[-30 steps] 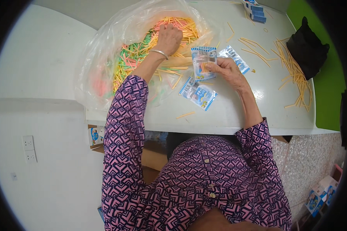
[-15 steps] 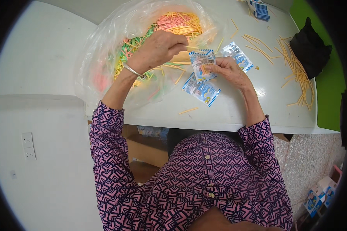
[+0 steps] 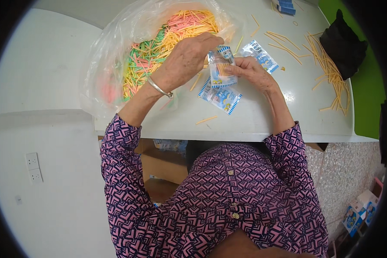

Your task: Packing plastic ties into small plastic bags at a workstation.

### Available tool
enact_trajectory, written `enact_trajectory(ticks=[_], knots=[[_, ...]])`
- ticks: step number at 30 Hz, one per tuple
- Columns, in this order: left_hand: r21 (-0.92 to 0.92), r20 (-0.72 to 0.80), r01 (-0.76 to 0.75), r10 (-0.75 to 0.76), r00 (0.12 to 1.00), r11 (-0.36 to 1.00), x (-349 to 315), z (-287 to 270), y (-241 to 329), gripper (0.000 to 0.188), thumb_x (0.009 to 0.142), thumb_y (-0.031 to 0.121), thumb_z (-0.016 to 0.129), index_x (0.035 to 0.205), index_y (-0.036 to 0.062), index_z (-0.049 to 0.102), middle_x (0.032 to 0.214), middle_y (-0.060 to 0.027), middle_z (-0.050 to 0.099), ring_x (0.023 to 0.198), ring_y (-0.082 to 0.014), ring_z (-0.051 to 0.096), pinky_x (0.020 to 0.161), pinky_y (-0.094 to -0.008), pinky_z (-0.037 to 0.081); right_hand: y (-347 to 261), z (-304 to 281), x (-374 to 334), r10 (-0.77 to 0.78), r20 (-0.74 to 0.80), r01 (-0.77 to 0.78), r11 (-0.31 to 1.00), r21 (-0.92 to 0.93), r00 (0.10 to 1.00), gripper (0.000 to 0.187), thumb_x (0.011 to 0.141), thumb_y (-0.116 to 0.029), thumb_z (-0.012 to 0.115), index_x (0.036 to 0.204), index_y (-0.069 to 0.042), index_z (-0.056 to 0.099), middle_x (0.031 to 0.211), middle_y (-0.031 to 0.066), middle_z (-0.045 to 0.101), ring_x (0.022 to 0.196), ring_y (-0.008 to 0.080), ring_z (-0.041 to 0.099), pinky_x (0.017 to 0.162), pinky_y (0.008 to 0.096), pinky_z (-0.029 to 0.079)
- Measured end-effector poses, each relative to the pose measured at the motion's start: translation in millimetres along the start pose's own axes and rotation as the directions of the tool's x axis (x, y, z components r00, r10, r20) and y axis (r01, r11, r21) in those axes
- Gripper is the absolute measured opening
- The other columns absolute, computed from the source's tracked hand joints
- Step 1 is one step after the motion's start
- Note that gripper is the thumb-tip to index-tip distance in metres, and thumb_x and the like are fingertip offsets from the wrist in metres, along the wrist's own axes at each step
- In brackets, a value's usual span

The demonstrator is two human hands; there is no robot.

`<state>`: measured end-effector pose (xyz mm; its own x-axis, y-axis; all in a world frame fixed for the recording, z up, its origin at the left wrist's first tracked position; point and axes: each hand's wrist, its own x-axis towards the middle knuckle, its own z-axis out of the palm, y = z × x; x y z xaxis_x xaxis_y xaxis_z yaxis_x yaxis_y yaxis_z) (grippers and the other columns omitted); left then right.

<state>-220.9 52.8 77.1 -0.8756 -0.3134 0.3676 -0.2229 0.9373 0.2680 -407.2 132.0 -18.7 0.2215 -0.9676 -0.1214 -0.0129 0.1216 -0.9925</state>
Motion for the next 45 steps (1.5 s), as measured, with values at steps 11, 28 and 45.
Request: enact_trajectory(ticks=[11,28,45], knots=[[-0.032,-0.041,-0.041,0.04,0.998,0.999,-1,18,-3,0.022,0.088,0.01,0.053,0.109,0.0038,0.059,0.101,-0.0114,0.063,0.084,-0.0269,0.062,0.075,-0.0346,0.049,8,0,1,-0.088,-0.009,0.088,0.983,0.163,0.996,0.033,0.084,-0.033,0.064,0.097,-0.003,0.069,0.078,0.0023,0.067,0.07,0.0061,0.057,0.065,0.0204,0.043],[-0.335,-0.147,0.169,-0.228,0.963,0.927,-7,45,9,0.023,0.081,0.011,0.061,0.102,0.0016,0.059,0.086,-0.0152,0.065,0.074,-0.0285,0.064,0.067,-0.0326,0.049,10,-7,-3,-0.067,-0.099,0.07,0.997,0.029,0.993,0.029,0.082,-0.031,0.067,0.085,-0.002,0.07,0.063,-0.0025,0.058,0.057,0.0032,0.046,0.051,0.0212,0.032],[-0.086,0.023,0.259,-0.258,0.966,0.962,-63,72,18,0.042,0.074,0.016,0.07,0.11,0.0036,0.052,0.097,-0.0129,0.057,0.083,-0.0267,0.057,0.074,-0.0345,0.046,0,-22,-5,-0.29,-0.562,0.231,0.957,-0.177,0.774,0.036,0.085,-0.024,0.064,0.109,0.002,0.063,0.091,0.0073,0.067,0.081,0.0114,0.059,0.075,0.0239,0.046]])
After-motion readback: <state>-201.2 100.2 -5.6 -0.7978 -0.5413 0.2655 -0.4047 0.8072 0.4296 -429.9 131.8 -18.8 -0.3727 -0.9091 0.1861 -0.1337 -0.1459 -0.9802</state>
